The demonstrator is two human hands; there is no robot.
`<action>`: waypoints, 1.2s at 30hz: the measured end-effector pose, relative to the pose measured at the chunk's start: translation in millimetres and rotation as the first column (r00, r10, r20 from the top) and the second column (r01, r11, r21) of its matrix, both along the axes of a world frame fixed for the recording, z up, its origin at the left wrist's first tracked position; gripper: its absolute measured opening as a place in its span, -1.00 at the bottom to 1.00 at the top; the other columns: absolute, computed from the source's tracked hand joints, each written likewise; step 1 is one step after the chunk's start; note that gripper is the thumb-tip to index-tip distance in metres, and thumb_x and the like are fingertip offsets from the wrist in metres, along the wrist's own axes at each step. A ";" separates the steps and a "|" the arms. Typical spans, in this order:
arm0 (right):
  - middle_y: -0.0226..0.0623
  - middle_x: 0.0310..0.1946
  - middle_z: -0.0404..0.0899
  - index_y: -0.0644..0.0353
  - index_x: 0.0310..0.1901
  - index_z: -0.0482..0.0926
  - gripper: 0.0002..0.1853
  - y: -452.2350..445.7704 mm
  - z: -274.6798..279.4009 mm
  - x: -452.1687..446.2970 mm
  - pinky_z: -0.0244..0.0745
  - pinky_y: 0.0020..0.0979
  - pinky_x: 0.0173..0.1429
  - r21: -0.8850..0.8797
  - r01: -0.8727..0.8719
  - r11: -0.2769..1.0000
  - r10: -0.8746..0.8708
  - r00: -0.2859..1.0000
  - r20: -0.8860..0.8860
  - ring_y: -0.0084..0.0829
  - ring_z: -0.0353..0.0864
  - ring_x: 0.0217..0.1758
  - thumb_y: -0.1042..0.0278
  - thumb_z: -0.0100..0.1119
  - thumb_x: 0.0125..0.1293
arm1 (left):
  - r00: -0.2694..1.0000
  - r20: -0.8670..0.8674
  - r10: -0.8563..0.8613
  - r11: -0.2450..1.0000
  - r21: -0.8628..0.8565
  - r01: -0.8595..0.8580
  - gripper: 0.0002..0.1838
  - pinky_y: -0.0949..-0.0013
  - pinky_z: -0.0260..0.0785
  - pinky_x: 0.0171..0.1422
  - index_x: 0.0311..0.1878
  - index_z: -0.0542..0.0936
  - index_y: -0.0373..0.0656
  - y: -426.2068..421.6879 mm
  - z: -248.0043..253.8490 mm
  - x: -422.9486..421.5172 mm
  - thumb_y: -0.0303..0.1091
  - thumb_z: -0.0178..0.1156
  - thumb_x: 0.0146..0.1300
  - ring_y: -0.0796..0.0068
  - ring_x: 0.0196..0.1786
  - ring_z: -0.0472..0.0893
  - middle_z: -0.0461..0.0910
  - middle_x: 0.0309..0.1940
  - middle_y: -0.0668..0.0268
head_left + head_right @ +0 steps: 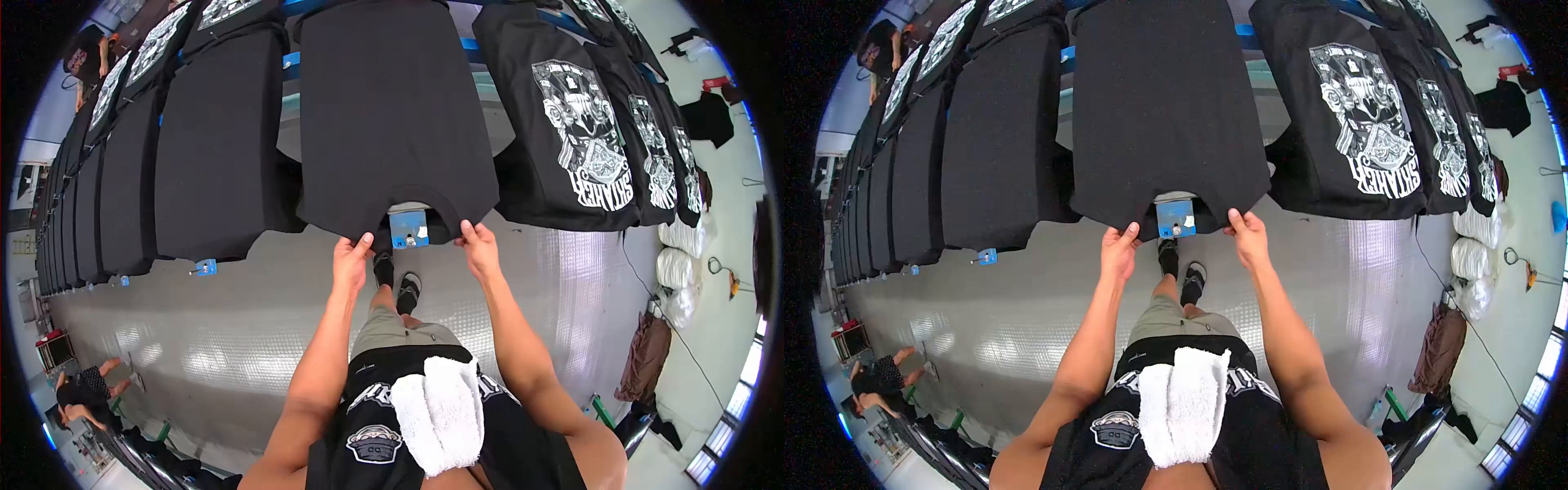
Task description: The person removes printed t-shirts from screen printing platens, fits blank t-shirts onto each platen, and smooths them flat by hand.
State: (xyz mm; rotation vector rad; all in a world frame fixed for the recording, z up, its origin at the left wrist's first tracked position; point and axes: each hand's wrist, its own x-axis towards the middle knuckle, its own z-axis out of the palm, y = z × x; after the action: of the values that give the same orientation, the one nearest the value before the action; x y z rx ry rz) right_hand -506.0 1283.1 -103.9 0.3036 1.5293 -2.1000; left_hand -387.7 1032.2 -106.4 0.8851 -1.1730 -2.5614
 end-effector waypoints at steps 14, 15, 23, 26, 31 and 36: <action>-0.44 -0.43 0.59 0.18 -0.28 0.56 -0.78 6.0 20.7 14.8 0.42 -0.49 -0.18 -0.040 0.017 0.999 -0.017 1.000 -0.017 -0.57 0.52 -0.38 0.27 0.40 0.28 | 0.998 -0.059 -0.013 1.000 0.024 0.015 -0.77 0.31 0.44 -0.04 0.03 0.56 -0.06 -4.8 -2.4 16.6 -0.33 0.26 0.35 0.51 -0.14 0.60 0.65 -0.11 0.41; -0.45 -0.44 0.59 0.17 -0.29 0.57 -0.79 8.1 17.5 15.4 0.42 -0.49 -0.18 0.000 -0.011 1.000 0.011 0.999 -0.034 -0.58 0.52 -0.38 0.27 0.41 0.28 | 0.998 -0.067 -0.020 1.000 0.004 0.020 -0.74 0.29 0.42 -0.02 0.07 0.55 -0.03 -5.9 -4.3 15.5 -0.32 0.25 0.35 0.50 -0.11 0.59 0.65 -0.08 0.41; -0.47 -0.47 0.59 0.15 -0.34 0.58 -0.79 12.9 19.6 16.5 0.41 -0.51 -0.15 0.125 -0.093 0.988 0.104 0.991 -0.089 -0.62 0.50 -0.37 0.26 0.41 0.27 | 0.995 -0.099 -0.009 0.981 0.190 0.028 -0.79 0.32 0.44 -0.02 0.03 0.57 -0.07 -5.8 -0.6 18.5 -0.37 0.23 0.36 0.49 -0.09 0.59 0.64 -0.10 0.40; -0.47 -0.46 0.58 0.16 -0.35 0.58 -0.79 18.9 11.7 17.9 0.41 -0.51 -0.15 0.072 -0.091 0.993 0.097 0.992 -0.084 -0.62 0.50 -0.37 0.26 0.41 0.27 | 0.996 -0.086 0.023 0.990 0.144 -0.010 -0.77 0.30 0.43 0.00 0.06 0.57 -0.05 -3.3 2.3 21.1 -0.38 0.23 0.36 0.49 -0.06 0.59 0.63 -0.07 0.41; -0.48 -0.41 0.60 0.17 -0.31 0.59 -0.79 23.0 13.4 20.2 0.41 -0.49 -0.10 0.058 -0.096 0.994 0.101 0.991 -0.092 -0.61 0.50 -0.32 0.25 0.41 0.27 | 0.994 -0.108 0.011 0.996 0.085 -0.001 -0.71 0.23 0.37 0.11 0.13 0.54 0.01 -4.1 -5.1 28.1 -0.35 0.22 0.37 0.45 0.03 0.55 0.62 0.03 0.40; -0.48 -0.37 0.61 0.19 -0.24 0.62 -0.78 25.6 16.6 25.4 0.40 -0.47 -0.04 0.053 -0.092 0.994 0.096 0.991 -0.089 -0.61 0.49 -0.27 0.26 0.43 0.25 | 0.989 -0.148 0.003 0.998 0.057 0.005 -0.72 0.23 0.36 0.13 0.12 0.55 -0.03 -3.1 -3.3 35.0 -0.37 0.23 0.36 0.45 0.07 0.55 0.62 0.05 0.39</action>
State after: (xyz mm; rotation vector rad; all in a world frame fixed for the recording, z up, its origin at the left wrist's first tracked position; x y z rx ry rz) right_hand -480.6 1308.7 -87.4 0.1515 1.6170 -2.0306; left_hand -352.8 1029.0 -109.7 0.6919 -1.0627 -2.6223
